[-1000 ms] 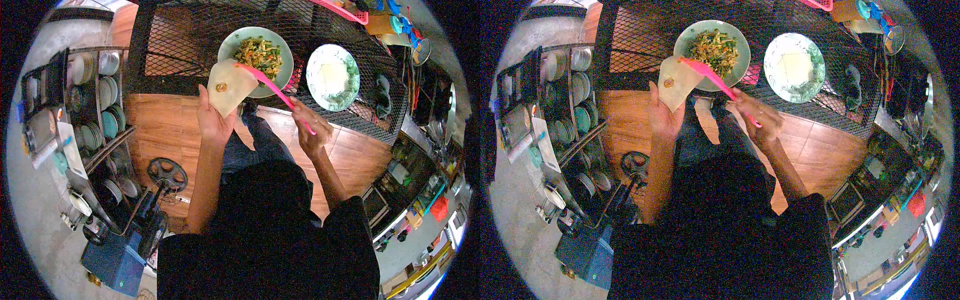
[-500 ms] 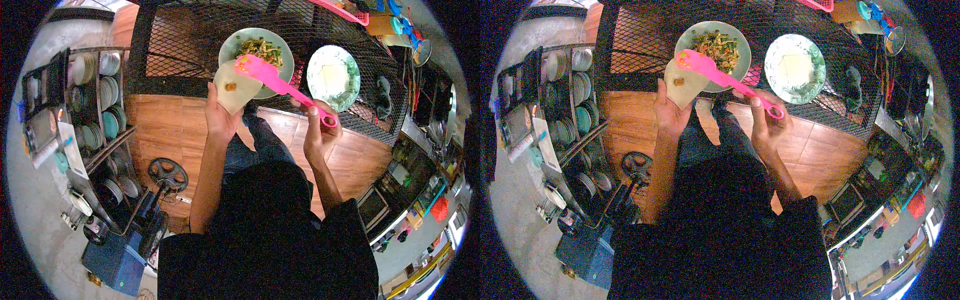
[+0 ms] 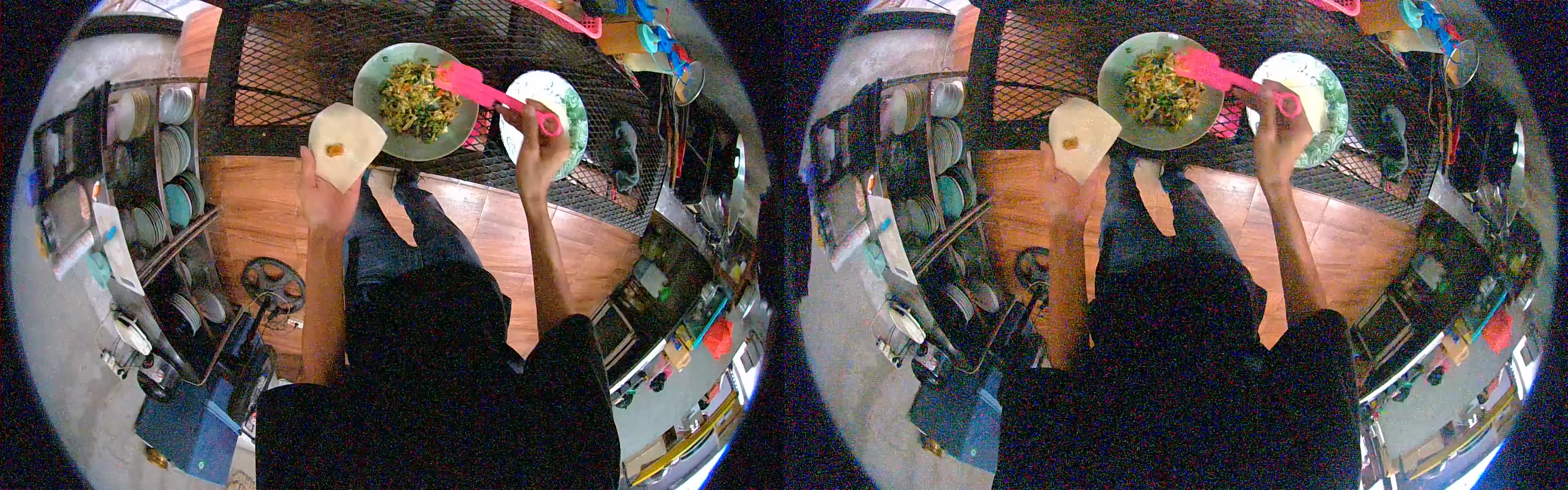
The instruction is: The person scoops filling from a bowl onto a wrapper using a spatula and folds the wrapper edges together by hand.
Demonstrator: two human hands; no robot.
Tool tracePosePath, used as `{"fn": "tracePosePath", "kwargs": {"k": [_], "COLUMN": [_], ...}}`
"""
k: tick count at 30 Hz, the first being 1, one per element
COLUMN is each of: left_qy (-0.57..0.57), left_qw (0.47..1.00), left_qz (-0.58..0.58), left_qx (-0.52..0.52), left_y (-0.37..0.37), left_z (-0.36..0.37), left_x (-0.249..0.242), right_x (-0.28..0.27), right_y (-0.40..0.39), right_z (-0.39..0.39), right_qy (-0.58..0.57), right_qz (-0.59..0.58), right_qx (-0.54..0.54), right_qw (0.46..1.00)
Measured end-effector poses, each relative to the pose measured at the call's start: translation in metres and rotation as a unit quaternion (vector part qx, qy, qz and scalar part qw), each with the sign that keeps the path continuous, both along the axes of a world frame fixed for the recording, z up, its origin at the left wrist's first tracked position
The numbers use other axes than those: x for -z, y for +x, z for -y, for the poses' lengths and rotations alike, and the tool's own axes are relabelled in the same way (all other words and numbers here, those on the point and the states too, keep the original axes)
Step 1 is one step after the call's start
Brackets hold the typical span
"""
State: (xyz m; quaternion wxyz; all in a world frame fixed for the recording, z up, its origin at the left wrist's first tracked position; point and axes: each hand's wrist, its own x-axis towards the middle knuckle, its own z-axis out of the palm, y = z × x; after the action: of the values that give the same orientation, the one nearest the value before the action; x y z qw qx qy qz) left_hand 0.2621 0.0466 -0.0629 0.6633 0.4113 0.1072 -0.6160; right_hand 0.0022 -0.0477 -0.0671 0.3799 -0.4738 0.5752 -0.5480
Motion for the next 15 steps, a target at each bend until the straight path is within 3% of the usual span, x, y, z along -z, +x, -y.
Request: {"fn": "tracePosePath", "kwargs": {"k": [3, 5, 6, 9, 11, 13, 15], "left_qy": [-0.036, -0.018, -0.018, -0.025, -0.009, -0.004, -0.001], "left_qw": [0.999, 0.999, 0.999, 0.999, 1.000, 1.000, 1.000], "left_qz": [0.027, 0.041, 0.041, 0.043, 0.023, 0.023, 0.021], "left_qx": [0.020, 0.012, 0.011, 0.017, 0.014, 0.014, 0.016], "left_y": [0.005, 0.006, 0.006, 0.006, 0.008, 0.006, 0.004], "left_z": [-0.001, 0.003, 0.002, 0.001, 0.001, -0.002, -0.002], "left_x": [0.000, -0.003, -0.003, -0.002, 0.000, 0.005, 0.008], "right_x": [0.008, -0.006, -0.005, -0.012, -0.012, -0.012, -0.001], "right_y": [0.012, 0.026, 0.030, 0.033, 0.032, 0.027, 0.017], "right_z": [0.009, 0.010, 0.012, 0.010, 0.010, 0.010, 0.012], "right_qy": [-0.023, 0.075, 0.015, 0.047, 0.021, 0.084, 0.055], "right_qz": [-0.055, -0.098, -0.161, -0.175, -0.198, -0.151, -0.200], "right_qx": [-0.032, -0.067, -0.075, -0.136, -0.140, -0.138, -0.145], "right_qw": [0.998, 0.990, 0.984, 0.974, 0.970, 0.975, 0.967]}}
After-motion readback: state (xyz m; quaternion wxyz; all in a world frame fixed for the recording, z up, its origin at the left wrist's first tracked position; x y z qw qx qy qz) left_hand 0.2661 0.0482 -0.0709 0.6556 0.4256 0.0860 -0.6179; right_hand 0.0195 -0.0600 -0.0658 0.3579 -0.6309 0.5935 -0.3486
